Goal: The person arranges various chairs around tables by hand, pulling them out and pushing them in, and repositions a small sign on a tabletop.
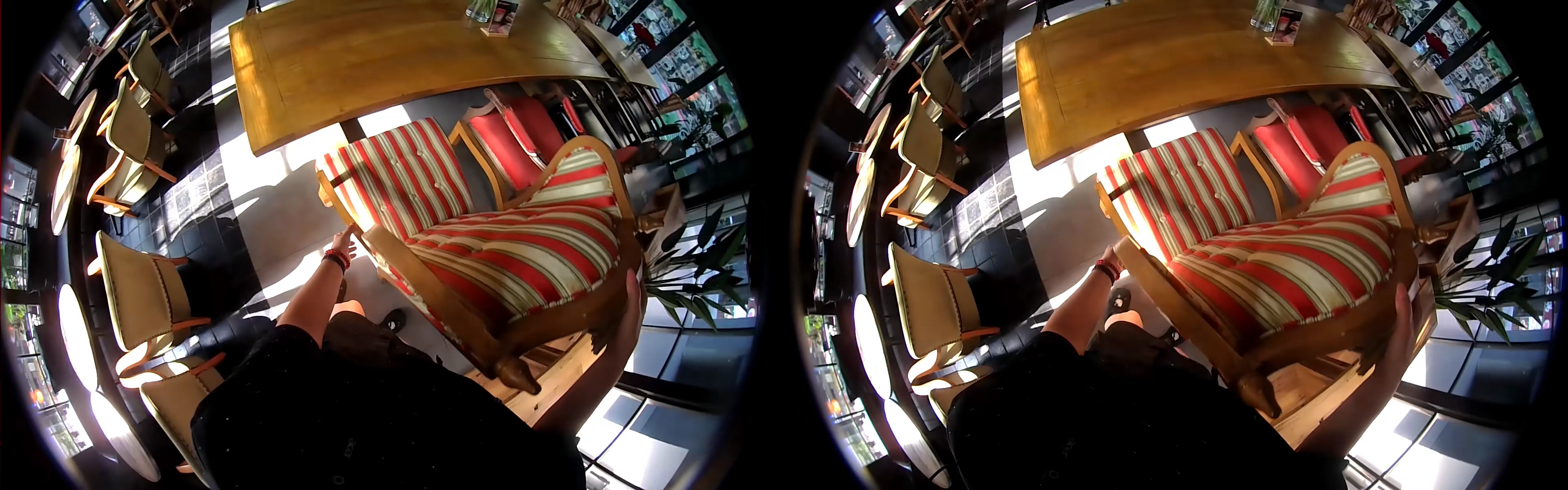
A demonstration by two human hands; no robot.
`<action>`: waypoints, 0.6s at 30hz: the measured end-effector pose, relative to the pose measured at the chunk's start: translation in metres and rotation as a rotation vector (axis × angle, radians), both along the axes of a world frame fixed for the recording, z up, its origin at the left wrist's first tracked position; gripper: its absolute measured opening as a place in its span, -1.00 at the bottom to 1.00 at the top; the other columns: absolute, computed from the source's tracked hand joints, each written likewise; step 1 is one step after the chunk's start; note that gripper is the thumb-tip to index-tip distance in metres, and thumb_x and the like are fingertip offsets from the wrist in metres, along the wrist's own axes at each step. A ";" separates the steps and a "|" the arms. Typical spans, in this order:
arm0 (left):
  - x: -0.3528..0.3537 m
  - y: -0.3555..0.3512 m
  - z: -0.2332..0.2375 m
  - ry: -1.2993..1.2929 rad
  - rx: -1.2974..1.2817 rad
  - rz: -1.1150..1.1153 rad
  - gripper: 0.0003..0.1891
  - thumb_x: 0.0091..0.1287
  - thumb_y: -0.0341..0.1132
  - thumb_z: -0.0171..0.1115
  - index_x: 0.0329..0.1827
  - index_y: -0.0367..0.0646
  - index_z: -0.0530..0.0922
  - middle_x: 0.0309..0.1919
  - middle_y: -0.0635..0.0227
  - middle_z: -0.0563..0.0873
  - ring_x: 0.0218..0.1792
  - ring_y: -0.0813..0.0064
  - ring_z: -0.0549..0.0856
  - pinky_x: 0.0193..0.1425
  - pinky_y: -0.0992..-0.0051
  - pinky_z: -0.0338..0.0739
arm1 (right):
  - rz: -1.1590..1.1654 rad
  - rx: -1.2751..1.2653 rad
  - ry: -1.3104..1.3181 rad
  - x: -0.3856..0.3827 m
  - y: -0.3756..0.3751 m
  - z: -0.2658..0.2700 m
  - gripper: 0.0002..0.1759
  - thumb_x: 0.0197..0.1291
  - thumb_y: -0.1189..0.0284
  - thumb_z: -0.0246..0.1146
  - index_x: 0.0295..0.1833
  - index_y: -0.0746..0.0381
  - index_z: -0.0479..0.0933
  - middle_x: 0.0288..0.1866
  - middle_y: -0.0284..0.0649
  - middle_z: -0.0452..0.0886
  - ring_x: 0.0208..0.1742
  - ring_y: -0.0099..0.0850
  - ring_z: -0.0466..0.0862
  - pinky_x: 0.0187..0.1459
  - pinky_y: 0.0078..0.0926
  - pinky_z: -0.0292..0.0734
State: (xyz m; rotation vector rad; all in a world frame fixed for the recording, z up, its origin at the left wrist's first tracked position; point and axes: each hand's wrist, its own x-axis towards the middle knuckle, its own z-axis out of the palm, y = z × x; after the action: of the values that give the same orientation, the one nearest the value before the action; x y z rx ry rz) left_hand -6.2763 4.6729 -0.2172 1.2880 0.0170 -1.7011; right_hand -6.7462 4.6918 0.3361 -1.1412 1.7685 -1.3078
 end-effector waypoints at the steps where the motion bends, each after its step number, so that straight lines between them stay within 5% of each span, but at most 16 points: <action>1: 0.003 -0.009 -0.009 -0.037 0.013 0.032 -0.08 0.03 0.20 0.24 0.33 -0.18 0.09 0.27 -0.11 0.18 0.23 -0.11 0.28 0.23 -0.03 0.18 | -0.002 0.008 -0.029 -0.003 0.000 -0.002 -0.25 0.05 0.13 0.24 0.31 0.27 0.22 0.19 -0.16 0.36 0.16 -0.33 0.35 0.18 -0.47 0.20; 4: 0.016 -0.031 0.041 -0.303 0.105 -0.177 -0.11 0.02 0.19 0.26 0.29 -0.20 0.14 0.22 -0.06 0.26 0.19 -0.06 0.34 0.19 -0.05 0.22 | -0.125 0.017 -0.072 0.007 0.004 -0.001 -0.36 0.06 0.08 0.23 0.15 0.27 0.33 0.02 -0.18 0.45 0.03 -0.34 0.43 0.06 -0.47 0.32; 6: 0.004 -0.047 0.077 -0.441 0.212 -0.090 -0.18 0.00 0.16 0.30 0.19 -0.21 0.25 -0.18 0.12 0.57 -0.20 0.18 0.60 -0.22 0.07 0.50 | -0.221 0.023 -0.152 0.036 0.008 0.010 -0.40 0.05 0.08 0.22 0.13 0.21 0.35 -0.01 -0.22 0.46 -0.02 -0.36 0.45 0.02 -0.47 0.35; 9: 0.011 -0.064 0.043 -0.359 0.306 0.052 -0.39 -0.04 0.02 0.41 -0.10 -0.28 0.42 -0.41 0.25 0.58 -0.53 0.33 0.60 -0.61 0.35 0.50 | -0.283 0.029 -0.287 0.063 0.010 0.017 -0.39 0.04 0.07 0.22 0.13 0.21 0.35 0.00 -0.22 0.46 -0.01 -0.36 0.47 -0.01 -0.42 0.41; 10: 0.011 -0.067 0.040 -0.199 0.224 0.185 -0.48 -0.01 -0.13 0.42 -0.14 -0.26 0.39 -0.46 0.27 0.55 -0.55 0.34 0.60 -0.62 0.34 0.50 | -0.333 0.069 -0.280 0.066 0.010 0.018 -0.39 0.04 0.07 0.21 0.13 0.21 0.35 0.00 -0.22 0.46 0.00 -0.36 0.47 0.00 -0.42 0.41; 12: 0.017 -0.076 0.043 -0.198 0.300 0.068 -0.54 0.05 -0.32 0.37 -0.09 -0.25 0.31 -0.40 0.21 0.55 -0.50 0.33 0.60 -0.58 0.31 0.53 | -0.419 0.154 -0.251 0.067 0.013 0.023 -0.39 0.05 0.07 0.21 0.13 0.22 0.35 0.00 -0.23 0.46 0.01 -0.35 0.47 0.00 -0.42 0.40; 16: 0.000 -0.081 0.100 -0.590 0.373 -0.010 -0.49 -0.01 -0.44 0.31 -0.02 -0.34 0.27 -0.15 0.05 0.48 -0.25 0.26 0.59 -0.27 0.32 0.59 | -0.452 0.122 0.063 0.063 0.007 0.017 -0.37 0.02 0.05 0.22 0.12 0.23 0.35 0.01 -0.18 0.45 0.01 -0.30 0.46 0.03 -0.41 0.36; 18: 0.006 -0.082 0.082 -0.653 0.394 -0.106 -0.49 0.03 -0.48 0.27 0.02 -0.31 0.24 -0.17 0.07 0.49 -0.31 0.24 0.60 -0.32 0.30 0.58 | -0.352 0.127 0.029 0.049 0.010 0.012 -0.33 -0.02 0.03 0.24 0.13 0.24 0.34 0.01 -0.15 0.45 0.02 -0.29 0.45 0.02 -0.39 0.36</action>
State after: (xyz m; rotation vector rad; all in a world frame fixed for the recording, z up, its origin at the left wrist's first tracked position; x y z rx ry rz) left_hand -6.2703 4.5912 -0.1352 2.1250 -0.1068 -1.3253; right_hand -6.6975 4.7019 0.3476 -0.8063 2.1103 -1.3564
